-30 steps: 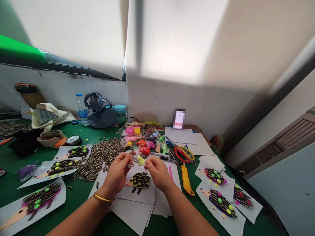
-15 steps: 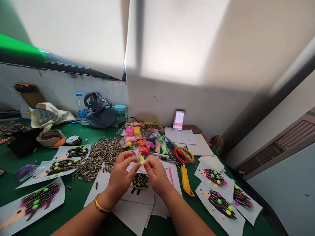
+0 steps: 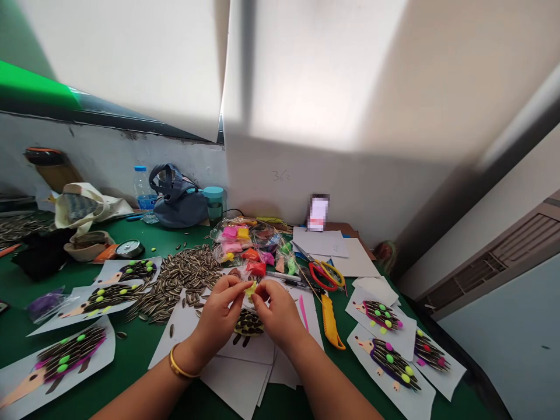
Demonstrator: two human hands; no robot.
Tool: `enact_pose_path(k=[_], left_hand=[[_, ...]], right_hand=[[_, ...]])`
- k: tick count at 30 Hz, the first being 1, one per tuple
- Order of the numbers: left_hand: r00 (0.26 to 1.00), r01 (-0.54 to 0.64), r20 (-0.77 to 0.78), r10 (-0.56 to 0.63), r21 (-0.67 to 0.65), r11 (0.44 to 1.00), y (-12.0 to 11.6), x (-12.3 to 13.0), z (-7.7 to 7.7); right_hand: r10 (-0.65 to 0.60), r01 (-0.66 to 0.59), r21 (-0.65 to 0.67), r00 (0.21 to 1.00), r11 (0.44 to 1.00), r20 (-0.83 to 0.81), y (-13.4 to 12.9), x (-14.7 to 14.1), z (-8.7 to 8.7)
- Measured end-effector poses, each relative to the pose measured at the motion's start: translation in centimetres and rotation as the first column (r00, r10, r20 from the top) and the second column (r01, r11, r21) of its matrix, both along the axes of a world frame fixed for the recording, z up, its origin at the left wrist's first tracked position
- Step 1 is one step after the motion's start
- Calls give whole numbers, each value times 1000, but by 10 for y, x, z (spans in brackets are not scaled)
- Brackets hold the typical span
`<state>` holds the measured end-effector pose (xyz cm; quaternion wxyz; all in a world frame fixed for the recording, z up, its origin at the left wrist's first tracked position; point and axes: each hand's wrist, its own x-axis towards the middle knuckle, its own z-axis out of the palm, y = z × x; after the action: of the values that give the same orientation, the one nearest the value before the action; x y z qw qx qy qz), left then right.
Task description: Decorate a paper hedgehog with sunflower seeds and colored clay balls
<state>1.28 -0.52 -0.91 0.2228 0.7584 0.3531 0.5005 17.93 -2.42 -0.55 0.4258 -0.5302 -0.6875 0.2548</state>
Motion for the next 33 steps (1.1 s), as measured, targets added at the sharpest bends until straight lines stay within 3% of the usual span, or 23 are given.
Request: enact_pose_path(k=[9,14,19,23,26,29,33], left_hand=[[1000,14,2,-14,1,1000,-1,0,-1],[982,0,189,30,-153,988,4,0,2],[904,54,414,105,-354,934,7,3,0],[840,80,493,226,-525,847,6,6,0],[837,265,522,165,-650,712,3,7,3],[756,429,635,159,-663,614,-1,9,6],[673,505,706,219,-655,562,-4,10,11]], right_hand=[[-4,4,-50,1000,999,-1,0,4,4],[38,-52,-104,990,993,-135,3,8,5],[28,-36,-60,992,998,-124,4,9,4],[-43,38,-28,977,999,-209,2,7,2],[-39,33,-34,973,999,-228,1,5,1],[-59,49,-45,967,998,-246,1,4,1],[-91,69,-79,940,994,-329,3,5,0]])
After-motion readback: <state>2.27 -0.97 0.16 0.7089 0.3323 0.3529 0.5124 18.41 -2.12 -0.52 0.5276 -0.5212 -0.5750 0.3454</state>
